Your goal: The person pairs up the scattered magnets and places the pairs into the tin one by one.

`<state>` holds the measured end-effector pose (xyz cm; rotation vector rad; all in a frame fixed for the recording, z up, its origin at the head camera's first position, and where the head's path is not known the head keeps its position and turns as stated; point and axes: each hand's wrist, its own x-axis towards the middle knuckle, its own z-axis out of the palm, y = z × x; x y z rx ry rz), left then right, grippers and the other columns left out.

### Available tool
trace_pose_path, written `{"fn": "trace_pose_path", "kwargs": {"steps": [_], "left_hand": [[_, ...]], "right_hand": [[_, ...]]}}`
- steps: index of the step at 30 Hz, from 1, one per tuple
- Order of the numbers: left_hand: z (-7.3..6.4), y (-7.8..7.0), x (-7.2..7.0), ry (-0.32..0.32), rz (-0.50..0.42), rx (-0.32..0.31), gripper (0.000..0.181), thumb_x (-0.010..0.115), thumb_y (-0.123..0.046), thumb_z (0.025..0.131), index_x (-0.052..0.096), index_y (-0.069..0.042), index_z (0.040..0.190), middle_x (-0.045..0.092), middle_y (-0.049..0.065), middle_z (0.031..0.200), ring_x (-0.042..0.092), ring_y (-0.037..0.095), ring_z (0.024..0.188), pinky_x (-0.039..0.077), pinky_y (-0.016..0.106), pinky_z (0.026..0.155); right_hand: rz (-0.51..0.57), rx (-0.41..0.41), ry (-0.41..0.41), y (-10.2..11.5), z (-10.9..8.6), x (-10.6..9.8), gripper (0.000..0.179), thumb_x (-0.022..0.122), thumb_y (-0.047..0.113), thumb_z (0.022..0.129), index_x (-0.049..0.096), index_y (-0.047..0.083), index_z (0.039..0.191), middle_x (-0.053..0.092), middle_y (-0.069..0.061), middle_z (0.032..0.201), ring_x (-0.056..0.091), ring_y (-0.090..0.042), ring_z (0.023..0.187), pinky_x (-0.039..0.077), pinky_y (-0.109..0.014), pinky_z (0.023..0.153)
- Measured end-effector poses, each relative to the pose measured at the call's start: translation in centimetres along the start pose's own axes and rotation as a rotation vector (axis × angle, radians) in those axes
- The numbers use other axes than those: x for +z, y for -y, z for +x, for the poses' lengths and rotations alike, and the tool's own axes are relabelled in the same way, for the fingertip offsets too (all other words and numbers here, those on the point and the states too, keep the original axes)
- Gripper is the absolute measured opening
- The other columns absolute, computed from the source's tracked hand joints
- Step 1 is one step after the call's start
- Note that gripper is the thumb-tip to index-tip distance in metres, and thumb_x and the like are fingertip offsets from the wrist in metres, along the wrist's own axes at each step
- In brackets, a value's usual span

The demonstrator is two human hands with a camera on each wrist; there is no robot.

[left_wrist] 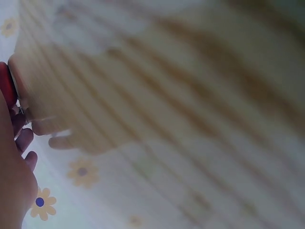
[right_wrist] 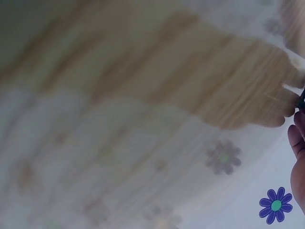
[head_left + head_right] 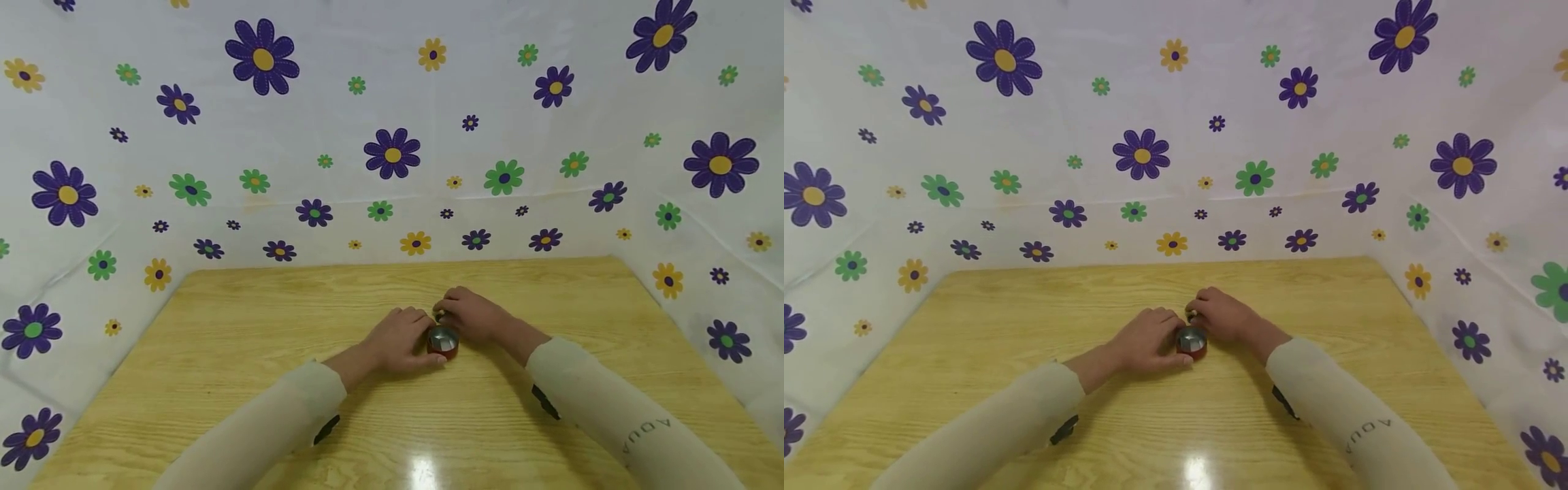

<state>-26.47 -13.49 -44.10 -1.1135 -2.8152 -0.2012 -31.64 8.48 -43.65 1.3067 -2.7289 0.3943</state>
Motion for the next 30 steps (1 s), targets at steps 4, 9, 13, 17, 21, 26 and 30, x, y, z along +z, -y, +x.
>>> {"fn": "trace_pose_path", "kwargs": {"steps": [4,9,13,17,21,26,30], "left_hand": [[0.0,-0.1,-0.1,0.010,-0.004,-0.011,0.059,0.050,-0.066,0.093,0.061,-0.016,0.124,0.062,-0.002,0.117,0.055,0.015,0.107,0.042,0.035,0.089],[-0.2,-0.3,-0.3,0.012,0.027,-0.012,0.059,0.051,-0.065,0.093,0.061,-0.015,0.123,0.062,-0.002,0.114,0.055,0.015,0.104,0.042,0.034,0.087],[-0.2,-0.4,-0.2,-0.003,0.062,0.006,0.057,0.051,-0.064,0.093,0.061,-0.015,0.121,0.062,-0.001,0.113,0.055,0.015,0.103,0.043,0.034,0.087],[-0.2,-0.5,0.0,-0.018,0.068,0.019,0.055,0.051,-0.063,0.094,0.060,-0.015,0.120,0.062,-0.001,0.113,0.055,0.016,0.104,0.043,0.035,0.088],[-0.1,-0.4,0.2,-0.028,0.033,0.010,0.055,0.052,-0.062,0.094,0.060,-0.016,0.122,0.061,-0.002,0.113,0.054,0.014,0.102,0.042,0.035,0.089],[-0.1,-0.2,0.5,-0.036,0.022,0.017,0.056,0.051,-0.062,0.093,0.060,-0.015,0.122,0.061,-0.003,0.113,0.052,0.014,0.099,0.041,0.033,0.087],[-0.1,-0.1,0.7,-0.040,0.048,0.026,0.057,0.051,-0.064,0.093,0.060,-0.015,0.121,0.061,-0.003,0.113,0.053,0.014,0.100,0.041,0.033,0.088]], "right_hand": [[-0.023,-0.026,0.000,0.1,0.2,0.1,0.013,0.062,0.012,0.098,0.069,0.011,0.110,0.058,-0.003,0.102,0.054,-0.018,0.095,0.051,-0.035,0.088],[-0.046,-0.025,0.028,0.2,0.3,0.2,0.012,0.062,0.011,0.098,0.066,0.008,0.110,0.057,-0.004,0.103,0.054,-0.019,0.097,0.051,-0.035,0.089],[-0.054,-0.021,0.048,0.2,0.2,0.3,0.013,0.061,0.011,0.099,0.063,0.006,0.111,0.056,-0.005,0.105,0.054,-0.019,0.098,0.050,-0.035,0.090],[-0.071,-0.009,0.054,0.2,0.1,0.3,0.014,0.061,0.012,0.099,0.061,0.007,0.112,0.055,-0.005,0.105,0.054,-0.019,0.099,0.050,-0.034,0.091],[-0.084,0.012,0.026,0.2,-0.1,0.4,0.014,0.062,0.015,0.099,0.061,0.008,0.111,0.055,-0.003,0.105,0.055,-0.018,0.099,0.050,-0.034,0.091],[-0.126,0.061,0.015,0.5,-0.6,0.4,0.013,0.063,0.017,0.099,0.061,0.009,0.109,0.057,-0.003,0.104,0.054,-0.019,0.098,0.047,-0.034,0.088],[-0.197,0.117,0.010,0.6,-1.2,0.3,0.012,0.062,0.019,0.099,0.061,0.011,0.108,0.057,-0.002,0.105,0.055,-0.020,0.102,0.038,-0.035,0.083]]}}
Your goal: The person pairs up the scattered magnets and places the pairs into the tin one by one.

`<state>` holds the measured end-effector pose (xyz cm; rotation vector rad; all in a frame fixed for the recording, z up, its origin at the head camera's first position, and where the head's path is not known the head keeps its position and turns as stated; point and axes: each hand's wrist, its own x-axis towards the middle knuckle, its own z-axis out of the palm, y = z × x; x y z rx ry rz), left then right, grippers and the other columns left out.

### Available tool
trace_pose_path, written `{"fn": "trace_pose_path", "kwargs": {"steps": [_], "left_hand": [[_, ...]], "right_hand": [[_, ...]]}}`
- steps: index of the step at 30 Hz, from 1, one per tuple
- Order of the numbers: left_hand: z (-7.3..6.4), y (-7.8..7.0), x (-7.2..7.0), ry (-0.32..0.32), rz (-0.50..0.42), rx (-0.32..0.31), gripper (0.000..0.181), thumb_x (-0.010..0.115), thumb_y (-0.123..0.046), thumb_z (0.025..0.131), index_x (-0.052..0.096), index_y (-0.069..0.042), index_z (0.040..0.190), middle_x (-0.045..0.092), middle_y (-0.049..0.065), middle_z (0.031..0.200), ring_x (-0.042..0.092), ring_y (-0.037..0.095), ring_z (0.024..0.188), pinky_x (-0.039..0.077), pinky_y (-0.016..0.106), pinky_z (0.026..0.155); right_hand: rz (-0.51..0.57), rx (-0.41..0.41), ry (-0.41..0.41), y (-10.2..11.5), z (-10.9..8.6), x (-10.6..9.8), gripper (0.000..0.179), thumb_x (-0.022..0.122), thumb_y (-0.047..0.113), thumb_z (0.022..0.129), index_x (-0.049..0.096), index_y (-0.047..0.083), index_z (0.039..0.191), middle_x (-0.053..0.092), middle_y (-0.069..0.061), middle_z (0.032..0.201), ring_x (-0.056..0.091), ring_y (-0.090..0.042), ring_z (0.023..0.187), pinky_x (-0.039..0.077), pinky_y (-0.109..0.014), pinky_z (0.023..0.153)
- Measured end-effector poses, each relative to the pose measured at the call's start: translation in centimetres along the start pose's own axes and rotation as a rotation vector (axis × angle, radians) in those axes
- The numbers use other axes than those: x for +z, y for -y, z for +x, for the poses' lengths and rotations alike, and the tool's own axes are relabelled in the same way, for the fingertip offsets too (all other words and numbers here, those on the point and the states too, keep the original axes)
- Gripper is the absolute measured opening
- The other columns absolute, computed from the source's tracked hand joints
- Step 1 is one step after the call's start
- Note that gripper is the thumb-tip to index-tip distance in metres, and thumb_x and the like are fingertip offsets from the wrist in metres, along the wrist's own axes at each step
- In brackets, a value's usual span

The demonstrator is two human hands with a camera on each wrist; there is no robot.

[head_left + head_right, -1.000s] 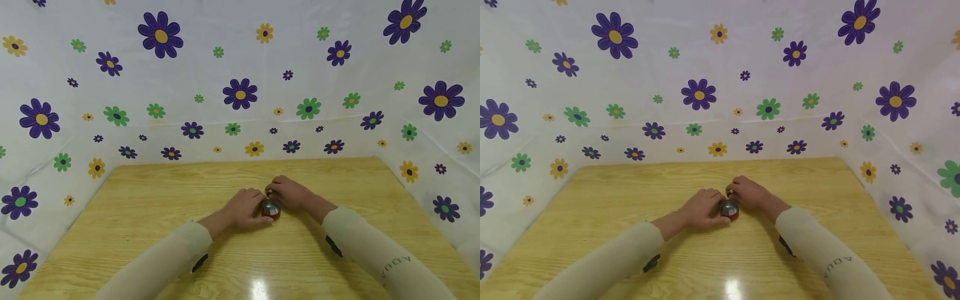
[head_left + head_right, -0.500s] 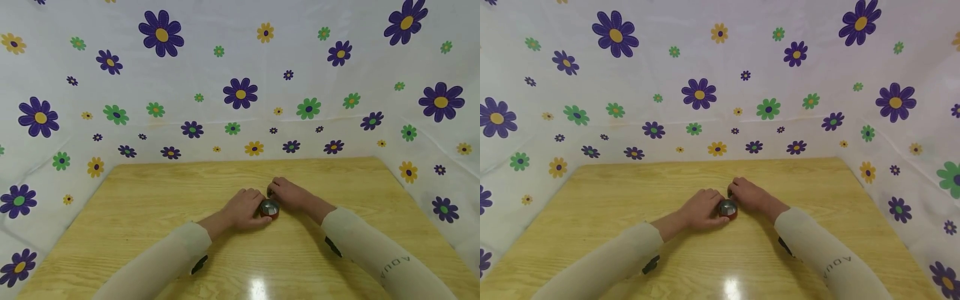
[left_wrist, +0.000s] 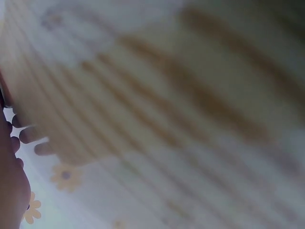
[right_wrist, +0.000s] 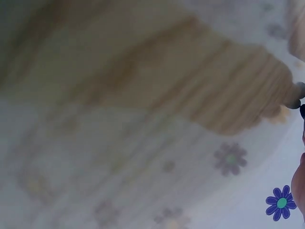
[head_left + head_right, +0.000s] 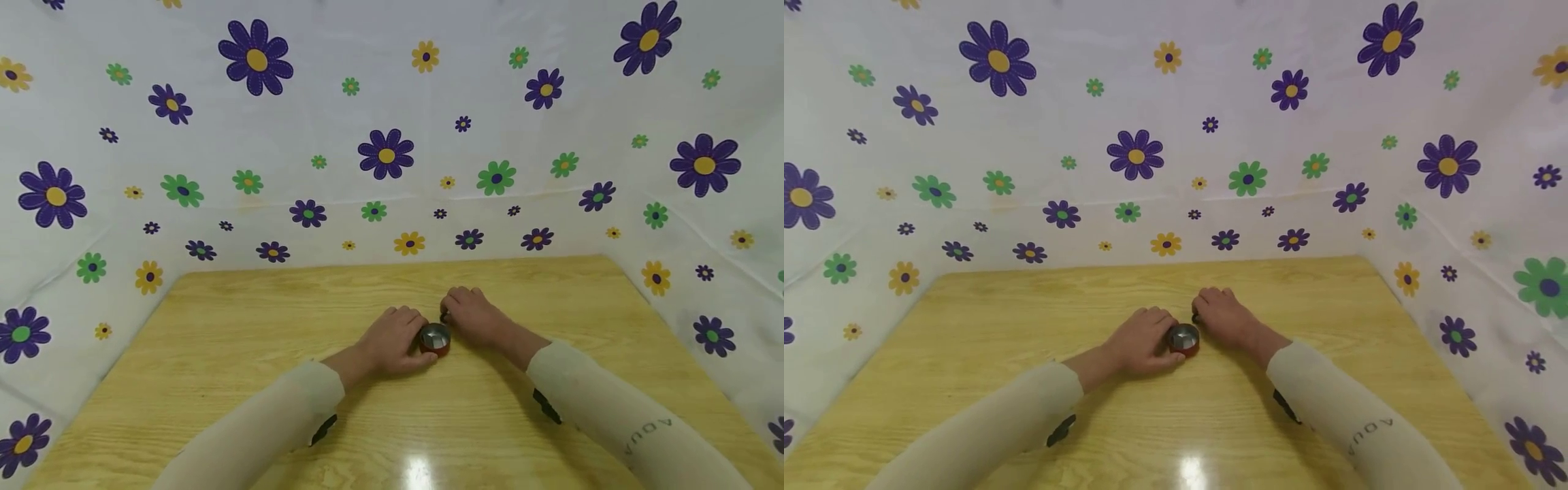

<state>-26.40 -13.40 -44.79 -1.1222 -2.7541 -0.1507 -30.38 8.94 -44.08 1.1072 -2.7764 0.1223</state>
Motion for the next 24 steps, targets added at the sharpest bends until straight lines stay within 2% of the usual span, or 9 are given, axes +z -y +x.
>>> {"fn": "trace_pose_path", "kwargs": {"steps": [5,12,18,21,24], "left_hand": [[0.0,-0.1,0.2,-0.017,0.000,0.013,0.056,0.051,-0.063,0.092,0.059,-0.015,0.120,0.061,-0.002,0.112,0.053,0.015,0.100,0.041,0.034,0.088],[0.2,-0.4,0.4,-0.010,0.004,0.002,0.057,0.051,-0.063,0.093,0.059,-0.015,0.121,0.061,-0.002,0.112,0.053,0.014,0.100,0.041,0.033,0.087],[0.4,-0.4,0.5,-0.017,0.007,-0.007,0.057,0.051,-0.063,0.093,0.058,-0.014,0.121,0.060,-0.002,0.111,0.051,0.015,0.097,0.041,0.033,0.086],[0.3,-0.4,0.4,-0.007,0.002,-0.018,0.056,0.051,-0.063,0.093,0.058,-0.015,0.121,0.060,-0.002,0.113,0.051,0.015,0.098,0.040,0.033,0.087],[0.3,-0.4,0.3,0.006,-0.004,-0.024,0.057,0.050,-0.064,0.093,0.057,-0.015,0.122,0.060,-0.002,0.115,0.050,0.015,0.100,0.040,0.034,0.088]], "right_hand": [[-0.024,0.014,-0.024,0.0,-0.7,-0.2,0.010,0.062,0.017,0.099,0.060,0.012,0.107,0.058,-0.003,0.106,0.055,-0.021,0.101,0.033,-0.035,0.081],[-0.076,-0.068,-0.128,-0.1,-1.6,-0.5,0.007,0.062,0.015,0.098,0.059,0.014,0.104,0.057,-0.001,0.103,0.050,-0.020,0.095,0.033,-0.035,0.081],[-0.160,-0.130,-0.282,0.2,-1.8,-0.6,0.009,0.064,0.012,0.096,0.058,0.012,0.103,0.055,-0.002,0.100,0.047,-0.021,0.090,0.035,-0.035,0.080],[-0.170,-0.185,-0.383,0.5,-1.7,-0.7,0.009,0.065,0.013,0.095,0.059,0.011,0.102,0.056,-0.003,0.098,0.048,-0.021,0.088,0.036,-0.035,0.079],[-0.169,-0.248,-0.451,1.0,-1.6,-0.8,0.010,0.067,0.012,0.094,0.060,0.009,0.101,0.057,-0.003,0.097,0.050,-0.021,0.088,0.037,-0.035,0.078]]}}
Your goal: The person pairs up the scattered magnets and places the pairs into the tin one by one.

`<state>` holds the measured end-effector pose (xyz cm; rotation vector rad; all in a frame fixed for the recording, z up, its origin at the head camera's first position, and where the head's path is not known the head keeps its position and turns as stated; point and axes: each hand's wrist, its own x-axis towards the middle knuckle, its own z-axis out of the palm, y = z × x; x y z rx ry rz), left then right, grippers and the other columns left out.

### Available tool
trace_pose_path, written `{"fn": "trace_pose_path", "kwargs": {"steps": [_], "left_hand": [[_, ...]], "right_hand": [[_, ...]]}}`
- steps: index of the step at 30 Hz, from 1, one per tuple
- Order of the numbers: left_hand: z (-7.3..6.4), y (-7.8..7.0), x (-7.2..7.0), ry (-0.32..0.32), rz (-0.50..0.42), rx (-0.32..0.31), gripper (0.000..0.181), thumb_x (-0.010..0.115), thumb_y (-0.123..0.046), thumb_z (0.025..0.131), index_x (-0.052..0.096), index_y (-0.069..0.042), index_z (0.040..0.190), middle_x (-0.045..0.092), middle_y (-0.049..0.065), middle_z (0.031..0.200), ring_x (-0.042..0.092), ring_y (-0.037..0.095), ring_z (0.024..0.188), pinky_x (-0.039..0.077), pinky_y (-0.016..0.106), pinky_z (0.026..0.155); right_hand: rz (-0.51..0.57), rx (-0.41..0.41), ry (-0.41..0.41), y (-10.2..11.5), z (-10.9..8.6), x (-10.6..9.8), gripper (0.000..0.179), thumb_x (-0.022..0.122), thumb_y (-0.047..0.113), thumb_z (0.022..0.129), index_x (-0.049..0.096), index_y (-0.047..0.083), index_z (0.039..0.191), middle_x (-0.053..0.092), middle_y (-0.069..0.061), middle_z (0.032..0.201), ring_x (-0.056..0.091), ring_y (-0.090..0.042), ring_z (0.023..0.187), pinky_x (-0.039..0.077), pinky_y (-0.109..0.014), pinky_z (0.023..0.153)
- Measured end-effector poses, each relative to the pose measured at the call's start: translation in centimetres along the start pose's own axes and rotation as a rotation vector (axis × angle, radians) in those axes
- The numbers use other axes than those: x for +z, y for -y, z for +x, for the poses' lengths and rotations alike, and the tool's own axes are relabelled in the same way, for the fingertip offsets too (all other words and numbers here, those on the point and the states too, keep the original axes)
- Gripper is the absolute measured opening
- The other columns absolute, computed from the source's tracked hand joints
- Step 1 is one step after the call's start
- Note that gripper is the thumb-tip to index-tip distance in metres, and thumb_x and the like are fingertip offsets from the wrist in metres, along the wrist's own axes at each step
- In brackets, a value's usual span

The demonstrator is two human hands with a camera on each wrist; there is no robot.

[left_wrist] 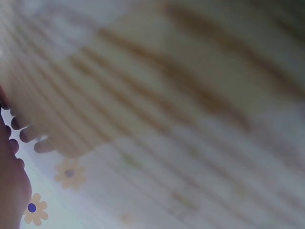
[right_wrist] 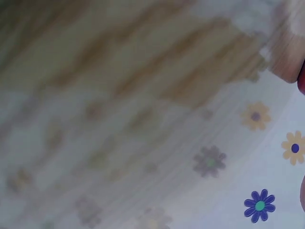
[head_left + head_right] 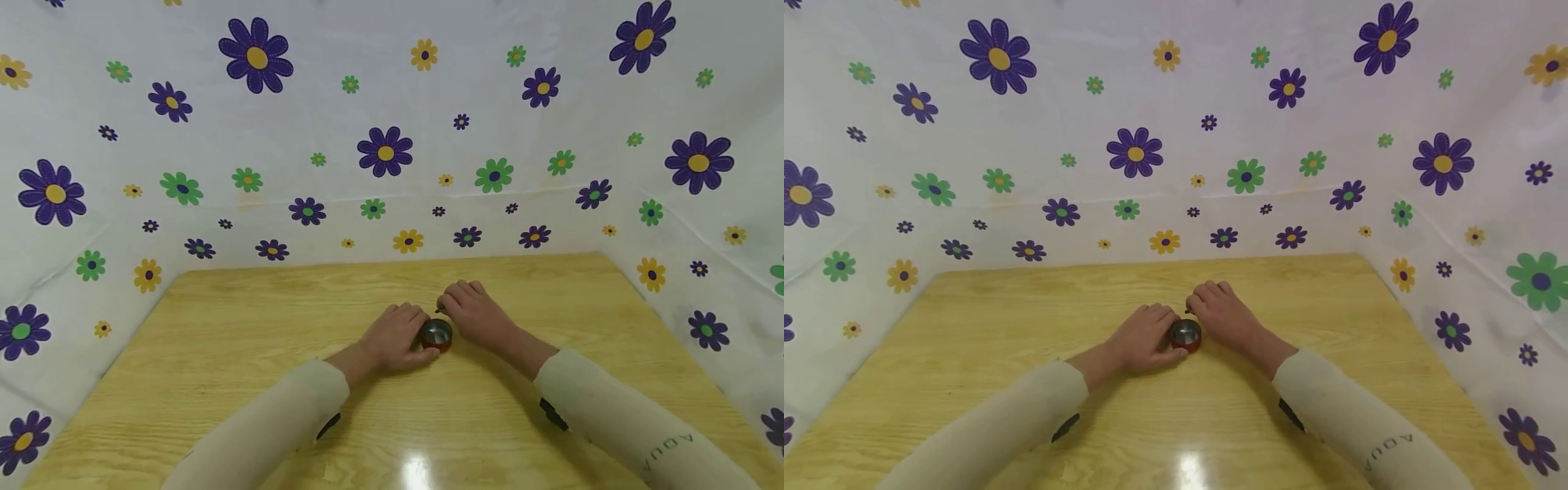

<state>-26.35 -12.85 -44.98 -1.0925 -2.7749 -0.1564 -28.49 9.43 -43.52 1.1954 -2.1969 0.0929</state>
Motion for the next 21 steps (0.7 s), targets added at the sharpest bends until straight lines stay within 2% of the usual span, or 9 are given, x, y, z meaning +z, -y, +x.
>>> {"fn": "trace_pose_path", "kwargs": {"steps": [4,8,13,21], "left_hand": [[0.1,0.0,0.0,0.000,-0.001,0.000,0.059,0.049,-0.064,0.093,0.057,-0.015,0.124,0.060,-0.002,0.116,0.050,0.015,0.099,0.040,0.033,0.085],[0.3,0.0,0.0,-0.002,0.004,-0.002,0.059,0.049,-0.064,0.093,0.057,-0.015,0.124,0.060,-0.003,0.115,0.050,0.014,0.098,0.040,0.032,0.083],[0.2,-0.2,0.1,0.000,-0.012,0.010,0.058,0.049,-0.064,0.093,0.057,-0.015,0.122,0.060,-0.002,0.114,0.049,0.015,0.096,0.040,0.031,0.080],[0.2,0.0,0.2,-0.026,0.010,0.014,0.051,0.051,-0.062,0.093,0.058,-0.017,0.115,0.059,-0.005,0.108,0.048,0.013,0.091,0.040,0.030,0.077]], "right_hand": [[0.037,-0.058,-0.032,0.2,0.2,-0.1,0.018,0.072,0.005,0.088,0.060,0.008,0.101,0.057,-0.004,0.098,0.052,-0.021,0.090,0.040,-0.035,0.080],[0.101,-0.090,-0.015,0.5,0.2,-0.5,0.023,0.071,-0.003,0.084,0.060,0.006,0.102,0.058,-0.004,0.099,0.053,-0.021,0.093,0.043,-0.035,0.082],[0.165,-0.122,0.049,1.0,0.0,-1.0,0.018,0.071,0.000,0.088,0.061,0.006,0.102,0.057,-0.003,0.100,0.053,-0.019,0.093,0.044,-0.034,0.083],[0.171,-0.130,0.201,1.4,0.6,-1.0,0.006,0.062,0.011,0.098,0.056,0.011,0.099,0.052,0.000,0.098,0.046,-0.016,0.091,0.036,-0.031,0.081]]}}
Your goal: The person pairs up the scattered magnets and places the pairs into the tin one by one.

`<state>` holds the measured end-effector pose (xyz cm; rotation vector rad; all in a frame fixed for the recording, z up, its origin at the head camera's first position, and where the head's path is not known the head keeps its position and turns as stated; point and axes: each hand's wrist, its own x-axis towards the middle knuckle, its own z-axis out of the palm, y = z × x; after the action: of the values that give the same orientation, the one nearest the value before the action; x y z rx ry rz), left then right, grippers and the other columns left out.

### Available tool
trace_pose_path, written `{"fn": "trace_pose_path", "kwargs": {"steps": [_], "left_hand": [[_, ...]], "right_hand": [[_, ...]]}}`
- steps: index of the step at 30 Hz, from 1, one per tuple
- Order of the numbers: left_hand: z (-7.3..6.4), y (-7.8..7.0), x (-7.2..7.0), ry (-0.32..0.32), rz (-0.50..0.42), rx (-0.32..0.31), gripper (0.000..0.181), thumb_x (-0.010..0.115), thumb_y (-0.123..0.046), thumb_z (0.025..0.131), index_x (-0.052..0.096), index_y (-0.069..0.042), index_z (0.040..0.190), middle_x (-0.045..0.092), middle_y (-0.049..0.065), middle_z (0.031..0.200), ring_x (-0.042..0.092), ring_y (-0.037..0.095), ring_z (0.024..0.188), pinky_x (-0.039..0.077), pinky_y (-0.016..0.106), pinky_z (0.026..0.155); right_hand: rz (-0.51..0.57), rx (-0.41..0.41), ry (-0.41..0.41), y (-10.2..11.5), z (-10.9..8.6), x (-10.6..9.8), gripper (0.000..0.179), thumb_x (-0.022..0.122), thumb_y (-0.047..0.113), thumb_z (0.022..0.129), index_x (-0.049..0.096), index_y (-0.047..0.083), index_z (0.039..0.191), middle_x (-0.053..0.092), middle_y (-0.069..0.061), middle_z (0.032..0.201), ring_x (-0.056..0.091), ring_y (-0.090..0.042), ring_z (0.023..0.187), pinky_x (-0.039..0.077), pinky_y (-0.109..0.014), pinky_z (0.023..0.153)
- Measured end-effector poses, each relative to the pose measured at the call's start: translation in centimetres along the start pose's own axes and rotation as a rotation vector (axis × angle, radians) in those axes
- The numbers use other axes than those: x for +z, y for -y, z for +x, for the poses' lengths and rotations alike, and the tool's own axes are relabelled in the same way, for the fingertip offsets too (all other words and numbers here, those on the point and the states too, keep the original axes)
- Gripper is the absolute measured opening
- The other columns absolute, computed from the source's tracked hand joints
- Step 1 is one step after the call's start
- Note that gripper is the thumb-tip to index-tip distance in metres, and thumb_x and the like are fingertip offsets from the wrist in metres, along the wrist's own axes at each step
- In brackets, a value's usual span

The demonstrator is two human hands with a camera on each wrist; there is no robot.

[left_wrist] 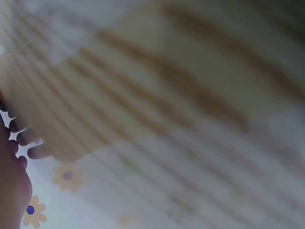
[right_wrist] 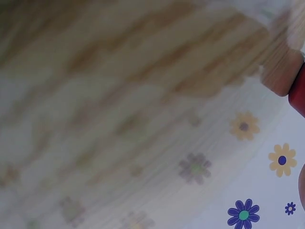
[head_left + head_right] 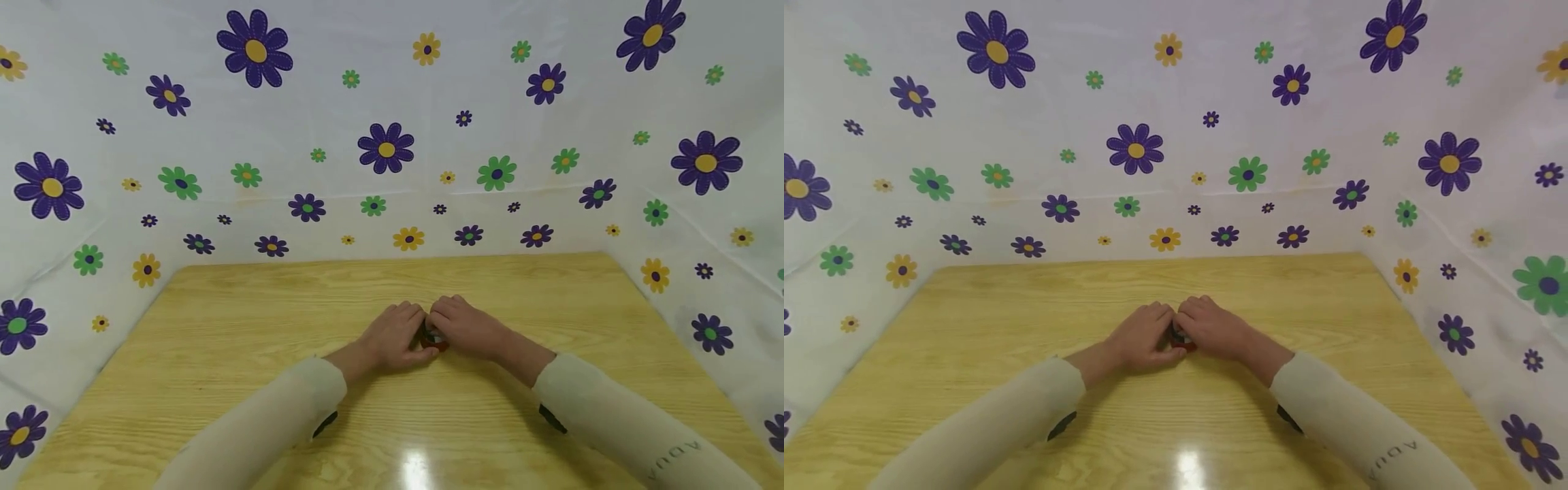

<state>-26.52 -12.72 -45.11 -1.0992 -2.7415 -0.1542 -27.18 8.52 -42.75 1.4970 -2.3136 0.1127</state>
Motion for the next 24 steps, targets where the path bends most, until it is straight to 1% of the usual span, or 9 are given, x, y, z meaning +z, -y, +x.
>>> {"fn": "trace_pose_path", "kwargs": {"steps": [6,10,15,18,20,24], "left_hand": [[-0.2,0.1,0.1,-0.027,-0.017,0.040,0.047,0.052,-0.060,0.094,0.058,-0.017,0.112,0.058,-0.004,0.105,0.048,0.013,0.087,0.041,0.029,0.074],[-0.2,0.1,0.1,-0.032,-0.006,0.033,0.046,0.050,-0.060,0.095,0.058,-0.018,0.112,0.057,-0.004,0.105,0.047,0.013,0.087,0.041,0.028,0.075],[-0.1,0.0,0.5,-0.037,-0.014,0.044,0.046,0.050,-0.060,0.095,0.058,-0.018,0.112,0.058,-0.004,0.105,0.048,0.012,0.087,0.042,0.028,0.075],[0.0,-0.1,0.8,-0.022,-0.015,0.054,0.048,0.049,-0.061,0.095,0.058,-0.018,0.112,0.058,-0.005,0.105,0.048,0.012,0.087,0.042,0.028,0.076],[0.1,-0.2,0.8,-0.010,-0.011,0.050,0.049,0.048,-0.062,0.095,0.057,-0.018,0.114,0.058,-0.005,0.107,0.047,0.012,0.088,0.042,0.028,0.077],[0.3,-0.1,0.5,0.020,0.015,0.043,0.058,0.046,-0.065,0.095,0.056,-0.015,0.122,0.058,-0.003,0.113,0.049,0.014,0.095,0.045,0.032,0.083]], "right_hand": [[0.033,0.022,0.019,0.0,0.0,0.2,0.006,0.063,0.010,0.098,0.057,0.011,0.098,0.052,0.001,0.096,0.044,-0.015,0.088,0.035,-0.030,0.078],[0.051,0.031,0.028,-0.2,0.0,0.3,0.001,0.058,0.011,0.100,0.058,0.011,0.100,0.052,0.001,0.097,0.044,-0.015,0.088,0.035,-0.030,0.077],[0.053,0.055,0.035,-0.1,-0.3,0.4,0.005,0.059,0.013,0.100,0.062,0.011,0.103,0.056,0.001,0.099,0.047,-0.015,0.089,0.037,-0.030,0.077],[0.041,0.059,0.032,-0.1,-0.7,0.6,0.007,0.062,0.015,0.099,0.063,0.011,0.105,0.058,0.002,0.100,0.049,-0.015,0.091,0.038,-0.030,0.077],[0.027,0.058,0.027,-0.1,-0.9,0.6,0.008,0.062,0.015,0.099,0.063,0.011,0.107,0.058,0.002,0.101,0.049,-0.015,0.091,0.038,-0.030,0.078],[-0.024,0.075,-0.005,-0.4,-1.0,0.4,0.011,0.063,0.014,0.098,0.063,0.011,0.109,0.058,0.001,0.104,0.051,-0.017,0.095,0.041,-0.033,0.083]]}}
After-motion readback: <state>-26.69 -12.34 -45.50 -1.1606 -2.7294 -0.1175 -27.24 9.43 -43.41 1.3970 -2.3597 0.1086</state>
